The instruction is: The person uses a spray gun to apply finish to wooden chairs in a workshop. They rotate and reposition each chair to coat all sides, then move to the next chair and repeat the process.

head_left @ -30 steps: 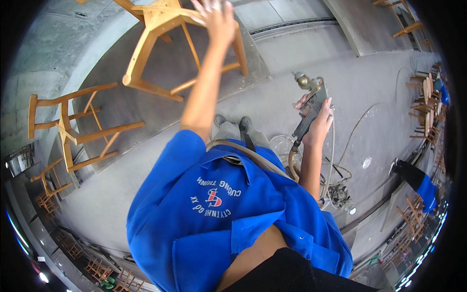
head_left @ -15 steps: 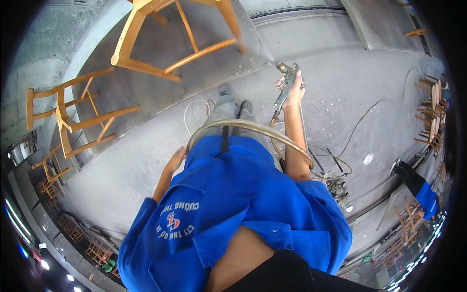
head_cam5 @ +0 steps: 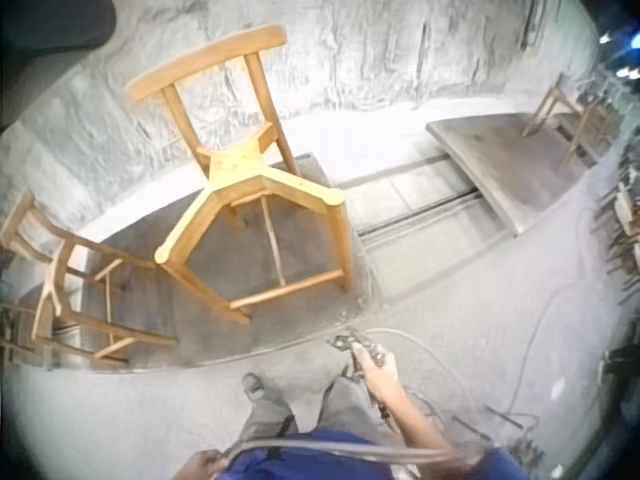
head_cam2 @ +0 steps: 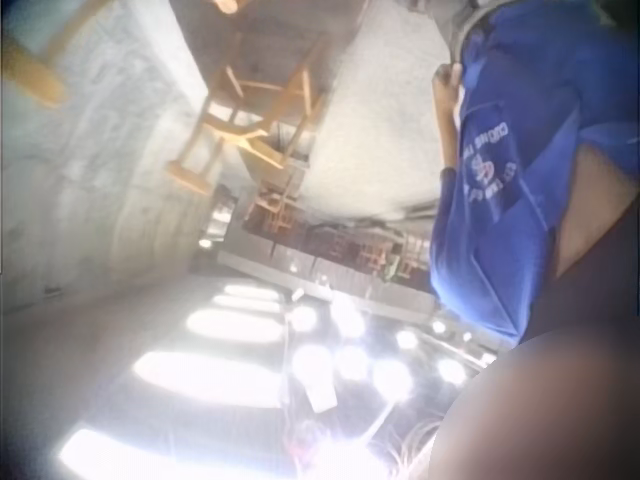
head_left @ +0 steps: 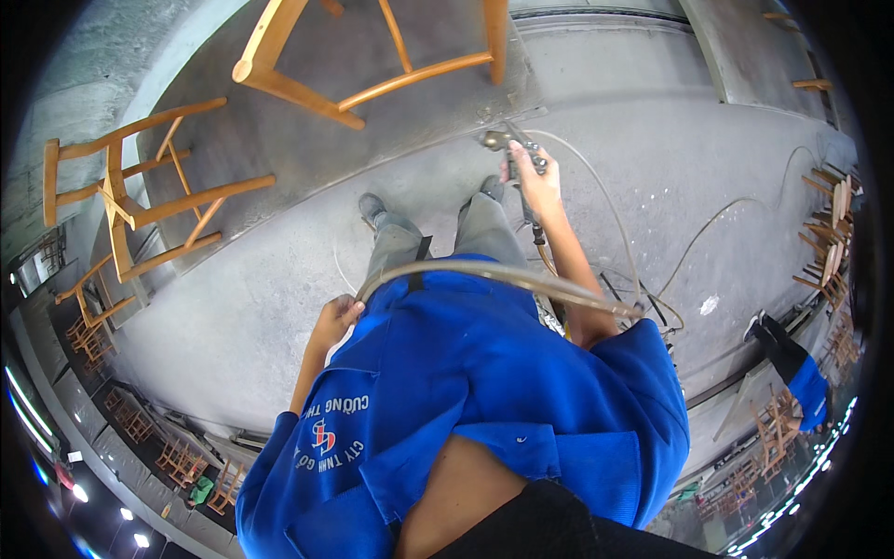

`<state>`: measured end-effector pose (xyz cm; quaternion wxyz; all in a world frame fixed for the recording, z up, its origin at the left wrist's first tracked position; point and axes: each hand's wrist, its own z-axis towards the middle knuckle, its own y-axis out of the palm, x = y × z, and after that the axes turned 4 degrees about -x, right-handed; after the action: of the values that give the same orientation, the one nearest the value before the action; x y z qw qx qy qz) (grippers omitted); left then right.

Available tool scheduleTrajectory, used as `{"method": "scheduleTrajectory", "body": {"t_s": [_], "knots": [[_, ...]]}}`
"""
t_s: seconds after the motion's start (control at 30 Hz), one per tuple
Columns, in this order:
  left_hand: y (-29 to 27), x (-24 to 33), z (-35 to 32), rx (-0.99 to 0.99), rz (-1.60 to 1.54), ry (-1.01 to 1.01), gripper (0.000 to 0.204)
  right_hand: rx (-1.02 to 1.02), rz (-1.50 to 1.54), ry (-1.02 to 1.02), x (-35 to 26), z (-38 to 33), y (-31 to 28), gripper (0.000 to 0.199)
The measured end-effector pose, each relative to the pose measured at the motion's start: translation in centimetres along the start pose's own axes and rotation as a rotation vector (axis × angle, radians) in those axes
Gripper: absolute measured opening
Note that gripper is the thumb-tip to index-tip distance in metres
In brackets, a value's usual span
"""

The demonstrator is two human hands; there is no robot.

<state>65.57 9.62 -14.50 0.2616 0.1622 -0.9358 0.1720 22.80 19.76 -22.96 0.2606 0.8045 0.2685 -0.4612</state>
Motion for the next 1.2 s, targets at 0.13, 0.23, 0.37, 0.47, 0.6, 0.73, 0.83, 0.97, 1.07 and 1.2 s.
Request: {"method": "scheduleTrajectory", "body": {"t_s": [0.13,0.23,0.37,0.47,0.6,0.73,0.83,0.97,1.07,1.2], "knots": [[-3.5,-1.9,1.9,-0.017,-0.054,0.068,0.039,-0.107,-0.039,-0.079,-2.9,-0.5,5.8,0.023],[-6.9,-4.0,2.4,-0.037,-0.058,0.054,0.04,0.115,-0.181,-0.113,-4.6,-0.1,7.1,0.03],[-13.0,-5.6,3.4,-0.031,0.219,0.196,0.042,0.42,-0.344,-0.219,-6.0,-1.0,7.7,0.034],[-17.2,-5.2,4.6,-0.092,0.32,0.184,0.044,0.535,-0.438,-0.27,-6.7,-3.8,9.5,0.032],[-20.6,-3.2,5.3,-0.145,0.44,0.269,0.043,0.374,0.004,-0.283,-7.9,-9.4,14.4,0.036],[-22.7,-1.7,5.1,-0.243,0.452,0.222,0.039,0.173,0.502,-0.358,-6.6,-12.1,20.8,0.049],[-23.6,-1.4,5.3,-0.217,0.506,0.236,0.039,0.233,0.637,-0.195,-3.3,-10.0,23.7,0.047],[-24.6,-1.6,5.5,-0.166,0.609,0.204,0.039,0.325,0.598,-0.022,2.8,-5.5,24.9,0.036],[-25.1,-2.1,5.3,-0.118,0.529,0.136,0.041,0.437,0.613,0.114,8.0,-2.8,24.3,0.031],[-25.7,-3.5,5.3,-0.109,0.474,0.108,0.044,0.543,0.47,0.212,13.6,-0.4,22.7,0.028]]}}
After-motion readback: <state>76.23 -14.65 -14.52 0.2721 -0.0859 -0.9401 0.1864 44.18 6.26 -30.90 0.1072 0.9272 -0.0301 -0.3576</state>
